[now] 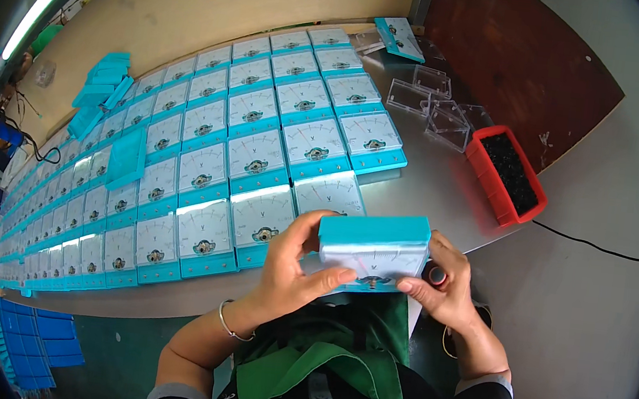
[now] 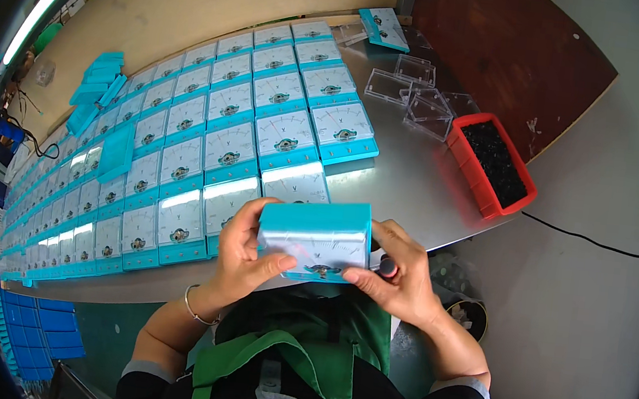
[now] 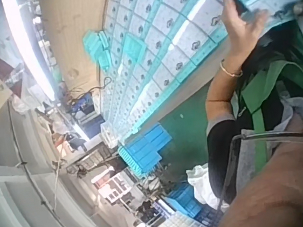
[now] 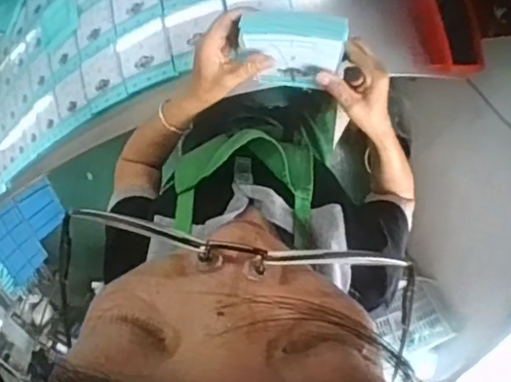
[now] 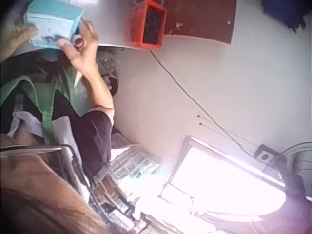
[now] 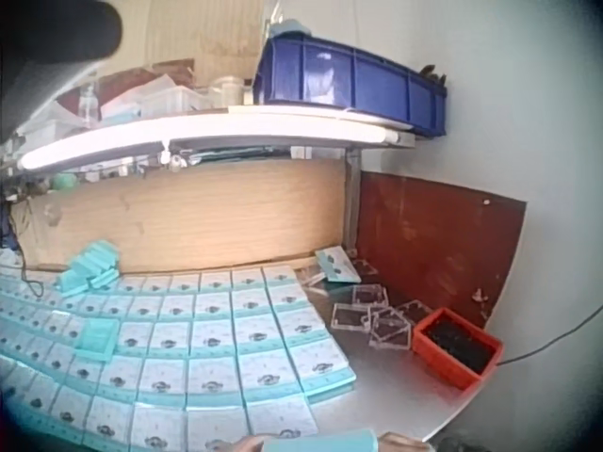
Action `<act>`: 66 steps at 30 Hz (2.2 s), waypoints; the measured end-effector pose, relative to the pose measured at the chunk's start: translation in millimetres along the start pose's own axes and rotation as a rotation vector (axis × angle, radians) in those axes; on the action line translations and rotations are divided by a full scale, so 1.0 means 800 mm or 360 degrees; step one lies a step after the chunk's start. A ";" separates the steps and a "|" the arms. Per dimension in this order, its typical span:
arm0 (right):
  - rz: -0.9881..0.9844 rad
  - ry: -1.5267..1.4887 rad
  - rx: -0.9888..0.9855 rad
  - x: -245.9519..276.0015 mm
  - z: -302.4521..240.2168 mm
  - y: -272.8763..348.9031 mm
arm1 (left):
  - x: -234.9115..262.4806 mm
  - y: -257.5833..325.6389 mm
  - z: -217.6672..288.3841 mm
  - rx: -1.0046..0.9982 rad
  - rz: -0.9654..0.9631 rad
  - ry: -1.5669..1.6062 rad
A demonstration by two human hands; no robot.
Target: The person assembles small teal-colored electrical devices on a metal workbench. They pick up a device, insert a clear plastic cover, and secure it with a screwdriver. The process is repeated for multiple units, with finished devices placed in a stack on the table.
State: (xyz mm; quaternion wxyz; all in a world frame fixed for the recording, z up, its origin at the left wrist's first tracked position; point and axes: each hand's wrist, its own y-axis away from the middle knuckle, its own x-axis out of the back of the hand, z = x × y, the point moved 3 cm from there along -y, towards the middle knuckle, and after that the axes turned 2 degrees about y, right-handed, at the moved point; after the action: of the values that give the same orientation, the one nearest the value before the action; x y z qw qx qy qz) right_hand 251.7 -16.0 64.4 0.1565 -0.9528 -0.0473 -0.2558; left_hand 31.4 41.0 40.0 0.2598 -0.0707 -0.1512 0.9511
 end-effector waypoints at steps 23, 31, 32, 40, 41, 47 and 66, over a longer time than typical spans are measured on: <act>0.0078 0.0927 -0.0102 0.080 0.156 -0.288 | 0.032 -0.019 0.017 -0.0205 -0.0155 -0.0567; -0.0007 0.1644 -0.0568 0.053 0.282 -0.477 | 0.059 -0.020 0.024 -0.0138 -0.0113 -0.0538; -0.0011 0.1648 -0.0565 0.051 0.286 -0.486 | 0.062 -0.019 0.021 -0.0105 -0.0102 -0.0527; 0.0378 0.1260 0.0178 0.089 0.184 -0.405 | 0.063 -0.018 0.006 0.0320 -0.0064 0.0183; 0.0380 0.1091 0.0259 0.099 0.158 -0.377 | 0.059 -0.020 0.004 0.0345 -0.0161 0.0290; 0.0032 0.0179 0.0886 0.075 0.023 -0.183 | 0.016 -0.070 -0.007 0.0695 0.0000 0.1758; 0.0111 -0.1525 0.0414 -0.012 -0.039 -0.092 | -0.020 0.005 -0.027 0.0864 0.0275 0.1052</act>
State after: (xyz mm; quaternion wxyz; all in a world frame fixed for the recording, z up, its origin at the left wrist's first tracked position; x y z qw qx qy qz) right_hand 216.0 43.5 104.9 0.2431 -0.9368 -0.1137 0.2243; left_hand 47.8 34.9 18.9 0.2227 -0.3129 0.2023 0.9009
